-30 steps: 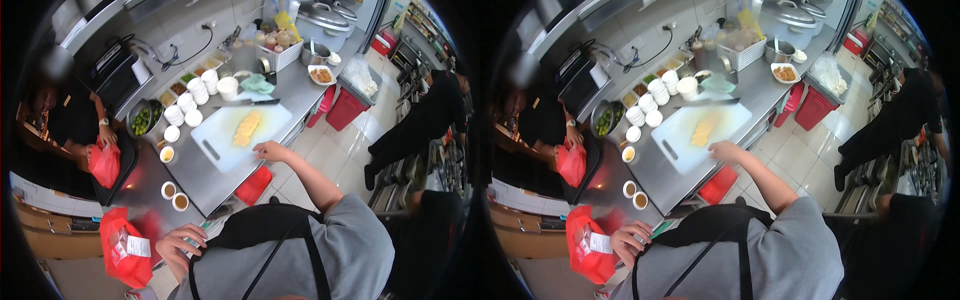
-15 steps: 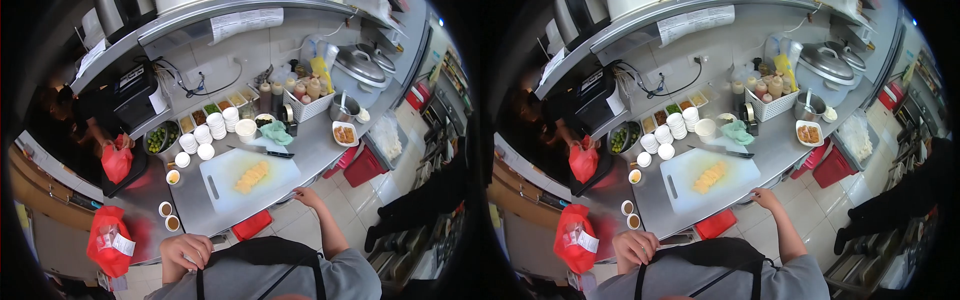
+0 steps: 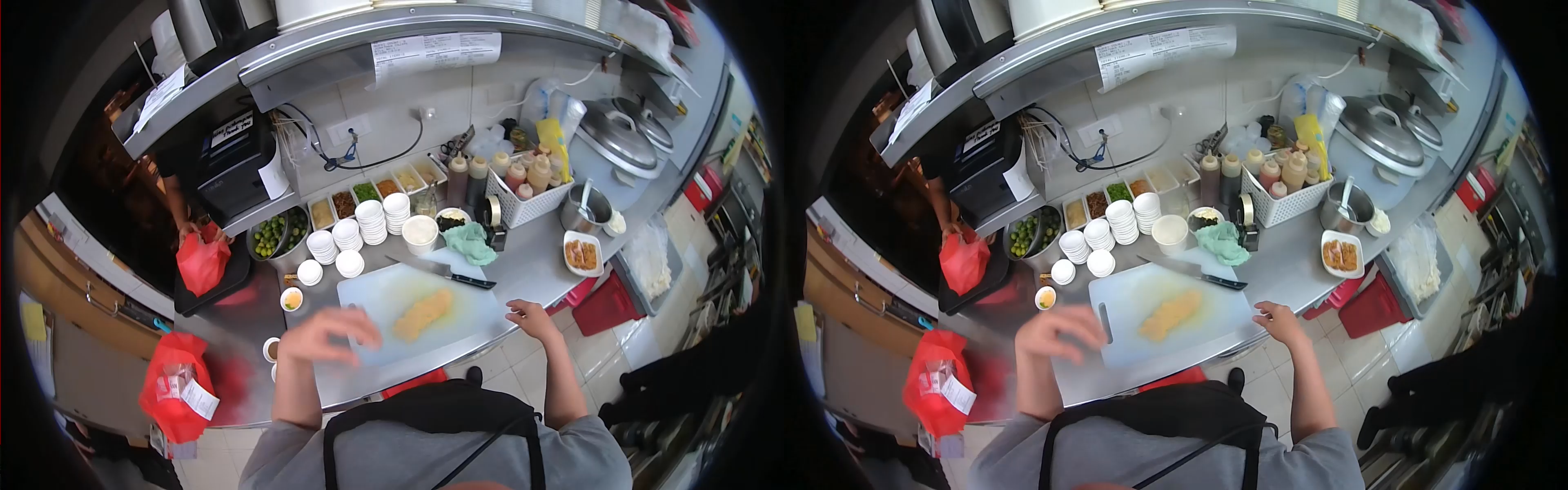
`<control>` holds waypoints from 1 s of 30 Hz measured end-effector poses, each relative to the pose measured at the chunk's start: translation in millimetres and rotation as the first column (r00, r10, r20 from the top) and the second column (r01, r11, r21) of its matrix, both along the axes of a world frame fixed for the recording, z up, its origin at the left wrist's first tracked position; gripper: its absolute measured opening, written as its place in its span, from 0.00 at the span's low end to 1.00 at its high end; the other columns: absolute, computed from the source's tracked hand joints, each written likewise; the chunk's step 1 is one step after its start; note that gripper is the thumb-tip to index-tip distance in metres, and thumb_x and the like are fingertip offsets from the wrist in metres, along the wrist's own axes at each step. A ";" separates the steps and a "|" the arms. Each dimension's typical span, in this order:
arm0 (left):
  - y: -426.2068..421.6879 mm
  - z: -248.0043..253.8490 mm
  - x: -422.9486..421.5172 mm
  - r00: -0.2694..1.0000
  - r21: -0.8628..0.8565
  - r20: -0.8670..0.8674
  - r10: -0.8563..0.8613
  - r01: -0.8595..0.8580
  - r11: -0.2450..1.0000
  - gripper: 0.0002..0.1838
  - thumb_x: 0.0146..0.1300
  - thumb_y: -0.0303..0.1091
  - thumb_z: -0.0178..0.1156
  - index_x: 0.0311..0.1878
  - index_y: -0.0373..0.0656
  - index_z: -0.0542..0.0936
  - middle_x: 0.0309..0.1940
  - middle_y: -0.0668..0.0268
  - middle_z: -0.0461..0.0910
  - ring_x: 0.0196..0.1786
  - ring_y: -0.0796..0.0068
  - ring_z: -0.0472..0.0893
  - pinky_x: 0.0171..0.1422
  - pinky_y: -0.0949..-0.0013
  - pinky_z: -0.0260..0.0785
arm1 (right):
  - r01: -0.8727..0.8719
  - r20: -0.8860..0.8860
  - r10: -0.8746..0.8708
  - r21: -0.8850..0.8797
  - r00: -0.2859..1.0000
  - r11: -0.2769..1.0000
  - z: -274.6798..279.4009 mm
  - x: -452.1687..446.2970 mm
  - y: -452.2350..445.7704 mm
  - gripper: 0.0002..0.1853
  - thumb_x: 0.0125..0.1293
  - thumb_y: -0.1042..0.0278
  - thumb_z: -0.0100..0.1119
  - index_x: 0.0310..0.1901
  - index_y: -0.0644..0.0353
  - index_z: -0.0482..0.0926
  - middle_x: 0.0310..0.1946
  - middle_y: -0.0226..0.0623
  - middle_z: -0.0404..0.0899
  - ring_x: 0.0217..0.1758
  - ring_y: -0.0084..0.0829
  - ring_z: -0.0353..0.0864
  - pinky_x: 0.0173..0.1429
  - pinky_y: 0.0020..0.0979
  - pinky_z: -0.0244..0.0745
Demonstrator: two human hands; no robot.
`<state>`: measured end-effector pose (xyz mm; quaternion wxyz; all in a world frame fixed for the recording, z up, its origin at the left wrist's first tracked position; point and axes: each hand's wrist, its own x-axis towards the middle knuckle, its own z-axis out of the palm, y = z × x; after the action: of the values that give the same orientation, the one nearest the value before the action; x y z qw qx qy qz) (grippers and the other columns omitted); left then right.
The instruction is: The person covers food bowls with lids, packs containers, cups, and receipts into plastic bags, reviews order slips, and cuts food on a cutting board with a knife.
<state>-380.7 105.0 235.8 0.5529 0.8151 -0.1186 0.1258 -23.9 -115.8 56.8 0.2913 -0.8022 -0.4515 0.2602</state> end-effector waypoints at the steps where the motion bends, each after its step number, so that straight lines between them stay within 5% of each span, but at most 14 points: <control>1: 1.6 6.5 16.2 0.978 0.059 -0.033 0.205 -0.203 0.977 0.14 0.48 0.30 0.66 0.39 0.39 0.79 0.39 0.61 0.78 0.44 0.65 0.75 0.49 0.64 0.66 | -0.033 0.010 0.032 0.062 0.999 0.998 -0.8 9.6 6.0 0.18 0.54 0.64 0.61 0.46 0.60 0.76 0.36 0.45 0.79 0.38 0.35 0.79 0.43 0.32 0.74; 3: 7.8 22.2 50.9 0.826 0.157 0.025 0.564 -0.560 0.813 0.15 0.49 0.27 0.63 0.43 0.40 0.78 0.43 0.62 0.77 0.49 0.68 0.74 0.54 0.66 0.65 | -0.097 0.020 0.095 0.112 0.995 0.989 -1.6 28.3 13.2 0.18 0.54 0.64 0.61 0.46 0.61 0.76 0.36 0.45 0.79 0.38 0.35 0.79 0.43 0.32 0.73; 5: 31.1 26.2 91.2 0.726 -0.148 0.091 0.682 -0.667 0.730 0.17 0.51 0.27 0.61 0.47 0.40 0.76 0.51 0.62 0.72 0.54 0.69 0.71 0.56 0.67 0.63 | -0.115 0.033 0.112 0.098 0.993 0.989 2.7 48.8 25.5 0.18 0.54 0.64 0.61 0.46 0.61 0.76 0.36 0.46 0.79 0.37 0.36 0.79 0.42 0.32 0.73; 9: 79.0 62.8 156.0 0.425 -0.175 0.412 0.806 -0.831 0.528 0.16 0.56 0.31 0.58 0.49 0.41 0.75 0.61 0.62 0.62 0.57 0.72 0.69 0.60 0.68 0.59 | -0.181 0.018 0.180 0.123 0.984 0.976 -0.7 93.0 29.7 0.18 0.53 0.65 0.61 0.46 0.60 0.76 0.35 0.46 0.79 0.37 0.38 0.79 0.43 0.33 0.73; 12: 92.5 90.0 190.6 0.316 -0.261 0.454 0.833 -0.847 0.463 0.15 0.58 0.32 0.55 0.48 0.38 0.75 0.55 0.59 0.70 0.61 0.69 0.66 0.62 0.69 0.55 | -0.198 0.009 0.198 0.102 0.980 0.975 -17.4 129.7 24.7 0.18 0.54 0.65 0.61 0.46 0.61 0.75 0.35 0.46 0.79 0.36 0.37 0.80 0.42 0.33 0.73; 16: 100.1 108.0 202.8 0.298 -0.495 0.321 0.899 -0.757 0.427 0.11 0.61 0.32 0.54 0.43 0.37 0.78 0.39 0.67 0.79 0.45 0.79 0.75 0.51 0.73 0.65 | -0.222 -0.004 0.223 0.068 0.975 0.973 -25.2 157.5 28.4 0.18 0.55 0.65 0.60 0.47 0.61 0.75 0.35 0.47 0.79 0.35 0.36 0.80 0.41 0.33 0.74; 20: 86.1 121.7 208.2 0.316 -0.522 0.313 0.896 -0.731 0.440 0.12 0.60 0.30 0.53 0.45 0.36 0.78 0.38 0.63 0.79 0.38 0.79 0.78 0.41 0.75 0.70 | -0.275 0.022 0.274 0.115 0.961 0.955 -30.1 160.1 43.6 0.18 0.55 0.65 0.60 0.47 0.61 0.75 0.35 0.47 0.79 0.36 0.37 0.80 0.41 0.33 0.73; 30: 77.9 131.4 194.0 0.408 -0.497 0.278 0.870 -0.714 0.493 0.13 0.60 0.29 0.50 0.46 0.38 0.78 0.38 0.65 0.78 0.38 0.78 0.77 0.38 0.74 0.70 | -0.356 0.046 0.354 0.201 0.934 0.913 -17.0 108.6 73.8 0.18 0.53 0.63 0.61 0.45 0.62 0.75 0.36 0.46 0.79 0.36 0.41 0.79 0.42 0.35 0.73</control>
<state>-186.7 182.9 367.3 0.4894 0.6130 0.1704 0.5964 84.7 -42.0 39.8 0.3188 -0.6735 -0.6153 0.2572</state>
